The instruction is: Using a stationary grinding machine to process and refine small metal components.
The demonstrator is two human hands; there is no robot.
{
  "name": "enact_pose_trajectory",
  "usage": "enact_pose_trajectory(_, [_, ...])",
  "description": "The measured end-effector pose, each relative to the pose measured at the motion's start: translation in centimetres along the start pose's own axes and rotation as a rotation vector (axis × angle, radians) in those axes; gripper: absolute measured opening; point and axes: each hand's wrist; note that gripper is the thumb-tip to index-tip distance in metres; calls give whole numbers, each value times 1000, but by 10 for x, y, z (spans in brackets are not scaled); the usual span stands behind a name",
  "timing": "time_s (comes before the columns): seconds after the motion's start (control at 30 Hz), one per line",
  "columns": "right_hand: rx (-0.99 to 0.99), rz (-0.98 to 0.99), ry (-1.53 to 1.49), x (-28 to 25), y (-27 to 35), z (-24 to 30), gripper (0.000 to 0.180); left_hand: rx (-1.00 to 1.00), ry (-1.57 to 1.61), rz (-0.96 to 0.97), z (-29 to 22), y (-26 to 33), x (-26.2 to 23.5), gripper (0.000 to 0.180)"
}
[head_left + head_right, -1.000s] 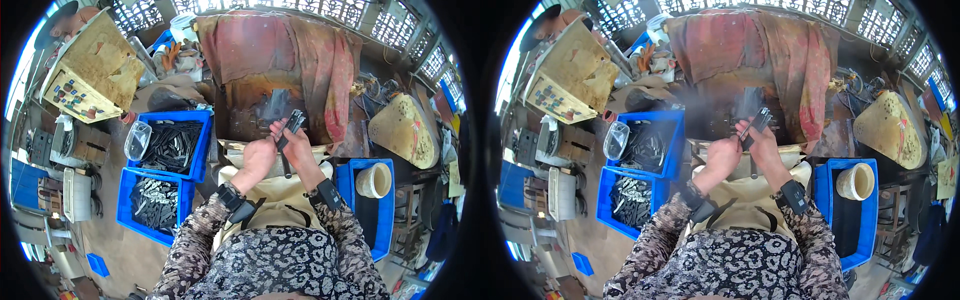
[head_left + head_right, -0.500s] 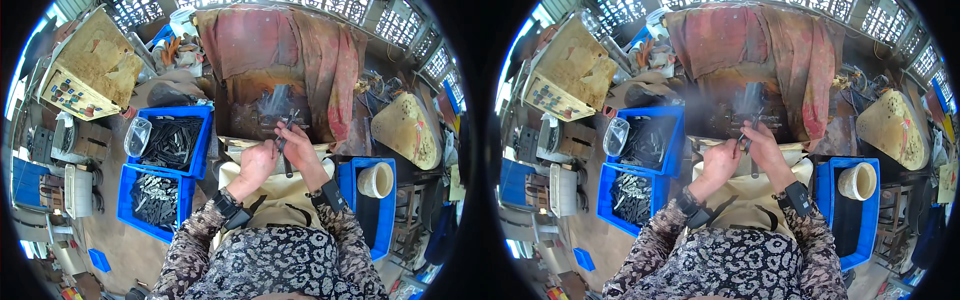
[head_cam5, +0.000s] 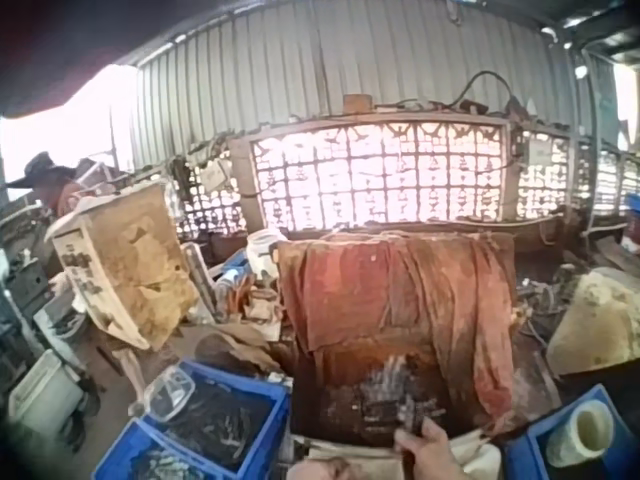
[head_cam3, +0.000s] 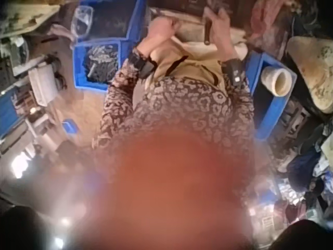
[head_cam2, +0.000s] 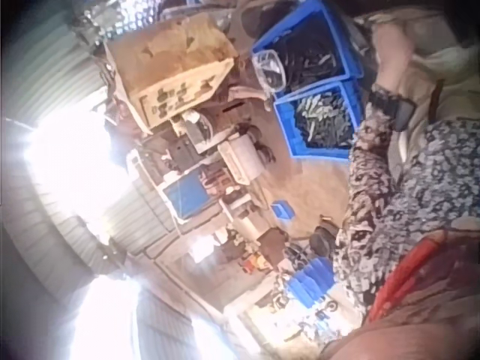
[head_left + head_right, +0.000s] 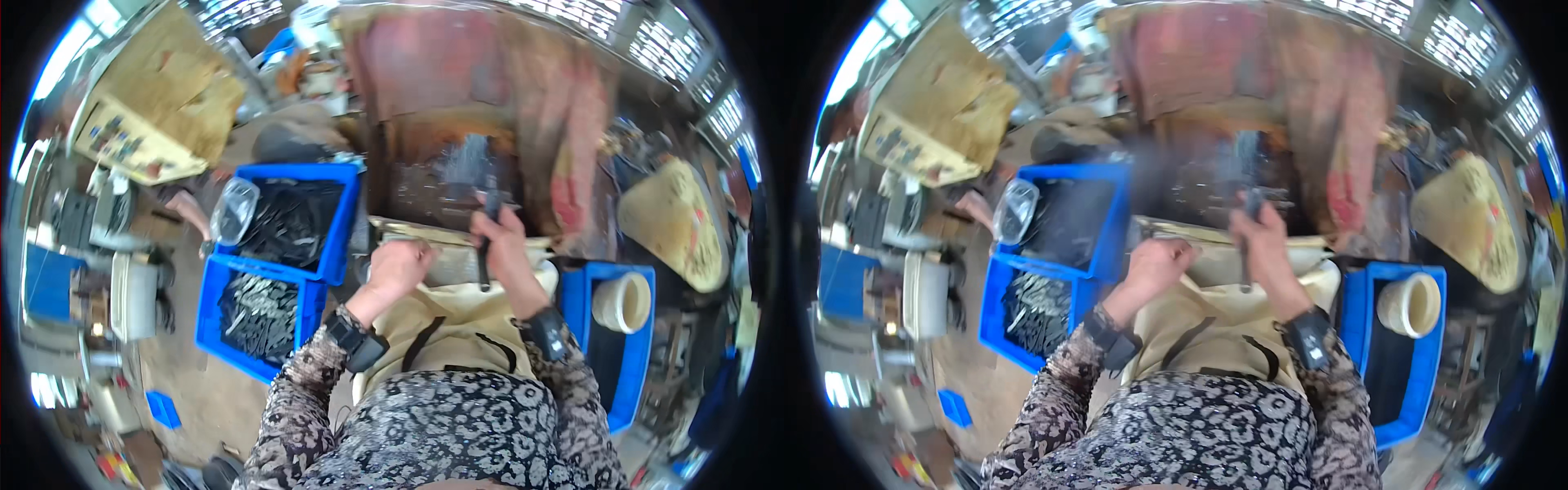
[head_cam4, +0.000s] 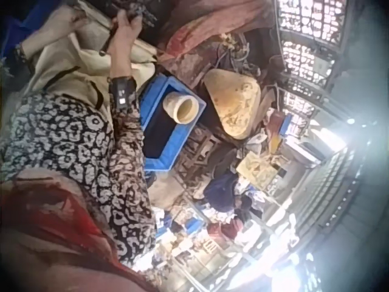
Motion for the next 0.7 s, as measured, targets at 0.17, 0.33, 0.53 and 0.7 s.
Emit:
enact_pose_trajectory(0.17, [176, 11, -102, -21, 4, 21, 17, -487, 139, -290, 153, -3, -23, 21])
enact_pose_trajectory(0.33, [319, -71, 3, -19, 9, 27, 13, -635, -179, -323, 277, 28, -30, 18])
enact_pose_trajectory(0.53, [364, -99, 70, -25, 15, 29, 16, -645, -288, 23, 294, -6, 4, 19])
enact_pose_trajectory(0.7, [436, 24, -106, -21, 11, 35, 29, -700, -344, 106, 292, -16, 12, 19])
Point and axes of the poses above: each hand's wrist, its own y-axis away from the middle knuckle, its own x-axis out of the palm, z = x × y, and after that the axes turned 6 degrees about z, right-handed
